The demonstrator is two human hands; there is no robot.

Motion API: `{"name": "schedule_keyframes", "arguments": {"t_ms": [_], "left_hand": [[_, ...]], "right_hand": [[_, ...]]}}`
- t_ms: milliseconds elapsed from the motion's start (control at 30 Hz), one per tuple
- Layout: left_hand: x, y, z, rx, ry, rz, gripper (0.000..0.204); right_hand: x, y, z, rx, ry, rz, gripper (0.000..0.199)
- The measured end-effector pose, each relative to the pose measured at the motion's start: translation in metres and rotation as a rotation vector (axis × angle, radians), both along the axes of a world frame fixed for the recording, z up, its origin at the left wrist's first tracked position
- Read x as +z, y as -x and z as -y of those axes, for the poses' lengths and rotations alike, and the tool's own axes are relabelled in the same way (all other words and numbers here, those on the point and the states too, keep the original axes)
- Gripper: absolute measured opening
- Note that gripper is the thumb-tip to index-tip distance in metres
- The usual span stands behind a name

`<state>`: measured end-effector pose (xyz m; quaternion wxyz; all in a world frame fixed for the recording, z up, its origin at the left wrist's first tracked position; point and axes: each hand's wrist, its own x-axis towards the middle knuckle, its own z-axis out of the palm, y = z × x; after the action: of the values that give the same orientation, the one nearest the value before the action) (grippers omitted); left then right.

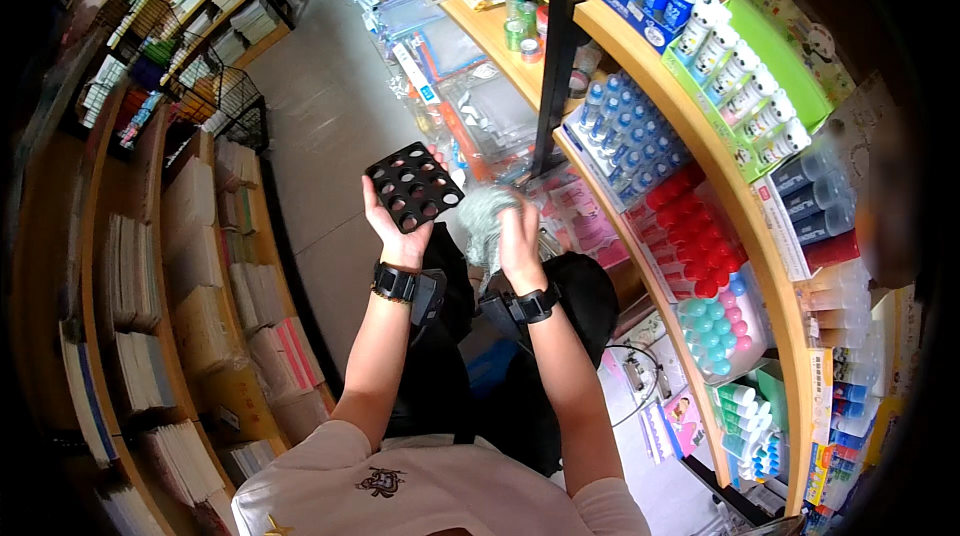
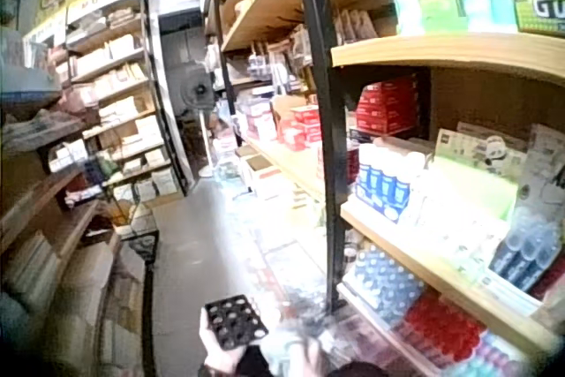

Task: The person wipes a black plastic tray with a cloth by hand before placing white bottles into a green box.

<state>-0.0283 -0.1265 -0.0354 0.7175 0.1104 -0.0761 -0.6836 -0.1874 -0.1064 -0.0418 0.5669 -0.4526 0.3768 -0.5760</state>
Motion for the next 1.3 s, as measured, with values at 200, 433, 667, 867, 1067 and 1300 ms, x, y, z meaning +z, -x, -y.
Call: {"name": "schedule_keyframes", "arguments": {"t_ms": [200,433,667,867,1067,1300], "left_hand": [[0.015,0.001,-0.011,-0.289,-0.003,0.024,0.062],[0.016,0.022,-0.017,-0.516,-0.108,0.262,0.039],[0.015,0.05,-0.023,-0.554,-0.155,0.165,0.048],[-0.014,0.081,-0.027,-0.59,-0.155,0.152,0.049],[-0.002,0.119,-0.028,-0.57,-0.139,0.342,0.037],[-0.002,0.134,-0.019,-0.47,-0.08,0.336,0.037]], "right_hand": [[0.0,-0.004,0.027,-0.294,-0.326,0.46,0.032],[-0.014,0.007,0.024,-0.076,-0.46,0.474,0.029],[-0.021,0.038,0.017,-0.161,-0.406,0.168,0.036],[0.009,0.051,-0.002,-0.384,-0.523,0.119,0.028],[-0.034,0.106,-0.003,-0.406,-0.371,0.451,0.028],[-0.024,0.11,-0.009,-0.675,-0.285,0.416,0.029]]}}
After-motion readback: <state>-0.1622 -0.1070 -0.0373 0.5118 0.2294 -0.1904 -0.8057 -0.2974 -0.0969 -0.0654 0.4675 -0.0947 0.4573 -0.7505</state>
